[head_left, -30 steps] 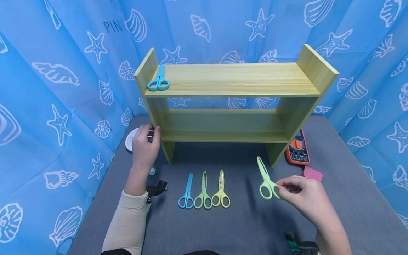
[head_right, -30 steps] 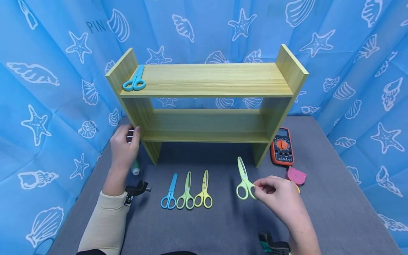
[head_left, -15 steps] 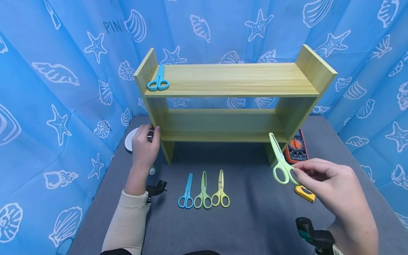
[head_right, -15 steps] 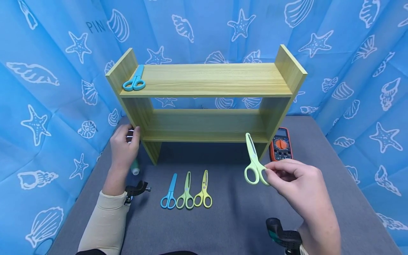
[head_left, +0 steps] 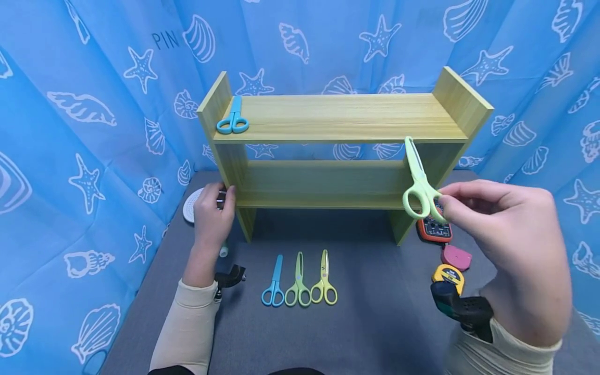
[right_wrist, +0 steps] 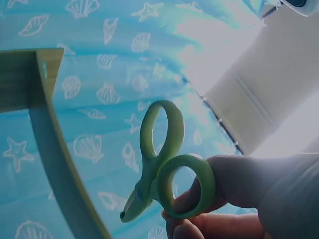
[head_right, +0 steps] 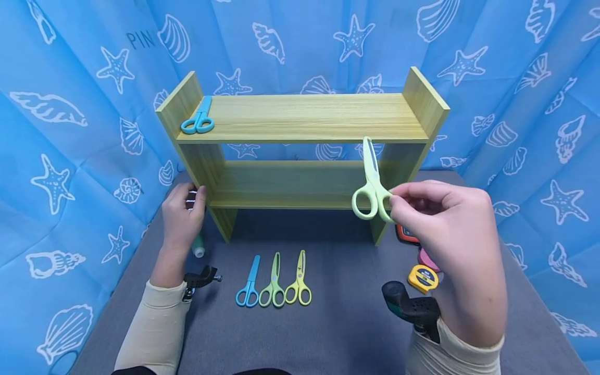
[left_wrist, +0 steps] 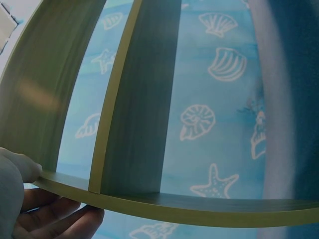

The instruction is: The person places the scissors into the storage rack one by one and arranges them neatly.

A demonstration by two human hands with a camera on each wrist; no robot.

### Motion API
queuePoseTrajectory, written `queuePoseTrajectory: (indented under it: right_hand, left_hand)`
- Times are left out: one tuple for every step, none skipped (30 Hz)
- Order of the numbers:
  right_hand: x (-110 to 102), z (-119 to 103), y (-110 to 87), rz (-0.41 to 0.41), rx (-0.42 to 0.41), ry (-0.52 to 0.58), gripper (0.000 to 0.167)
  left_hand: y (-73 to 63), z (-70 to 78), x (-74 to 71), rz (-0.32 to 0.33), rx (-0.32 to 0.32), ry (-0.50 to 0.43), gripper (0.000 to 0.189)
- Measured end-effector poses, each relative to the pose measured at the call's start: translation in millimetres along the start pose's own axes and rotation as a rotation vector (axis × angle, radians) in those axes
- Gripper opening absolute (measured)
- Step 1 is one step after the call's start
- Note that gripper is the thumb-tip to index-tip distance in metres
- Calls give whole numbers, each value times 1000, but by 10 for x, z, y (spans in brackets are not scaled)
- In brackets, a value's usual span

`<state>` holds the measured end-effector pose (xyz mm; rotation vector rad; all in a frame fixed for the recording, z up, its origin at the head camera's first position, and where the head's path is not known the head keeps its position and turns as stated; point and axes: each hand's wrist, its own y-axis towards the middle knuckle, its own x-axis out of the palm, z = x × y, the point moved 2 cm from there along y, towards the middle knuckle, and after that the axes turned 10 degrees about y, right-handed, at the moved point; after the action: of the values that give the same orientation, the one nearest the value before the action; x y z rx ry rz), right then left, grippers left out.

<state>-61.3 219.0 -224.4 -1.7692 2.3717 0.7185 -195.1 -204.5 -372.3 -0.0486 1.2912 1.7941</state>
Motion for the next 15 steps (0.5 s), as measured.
queuePoseTrajectory:
  right_hand:
    - [14, -45, 37, 5, 11, 9, 21]
    - [26, -89, 74, 9, 19, 21, 22]
    - [42, -133, 110, 14, 28, 23, 23]
    - [58, -176, 148, 15, 28, 24, 23]
    - [76, -217, 190, 12, 22, 19, 23]
    - [94, -257, 229, 9, 14, 15, 23]
    - [115, -299, 270, 8, 5, 11, 23]
    - [135, -342, 316, 4, -7, 11, 22]
    - [159, -386, 364, 4, -19, 1, 22]
    - [183, -433, 415, 2, -34, 1, 20]
    - [210, -482, 466, -4, -40, 10, 19]
    - [240, -533, 515, -11, -41, 19, 19]
    - [272, -588, 567, -20, -44, 26, 18]
    - [307, -642, 618, -32, -43, 35, 18]
    - [345, -697, 664, -45, -37, 36, 18]
  left_hand:
    - [1, -2, -1, 1, 1, 0, 27]
    - [3, -4, -2, 1, 1, -1, 26]
    - [5, -6, -3, 2, 2, -2, 25]
    - [8, -8, -2, 3, 1, -1, 25]
    - [11, -8, -5, 4, 1, -2, 24]
    - [13, -11, -4, 6, -1, -2, 23]
    - [14, -14, -4, 7, -1, -1, 23]
    - [15, -15, -4, 10, -1, -3, 23]
    - [17, -13, -5, 11, 0, -3, 23]
    - [18, -12, -7, 11, 0, -4, 23]
    - [19, -9, -9, 11, 1, -7, 23]
    - [18, -10, -10, 11, 1, -9, 23]
    - [19, -9, -12, 12, 1, -10, 23]
    - [19, -10, -12, 12, 1, -12, 23]
    - [18, -11, -13, 11, 1, -12, 23]
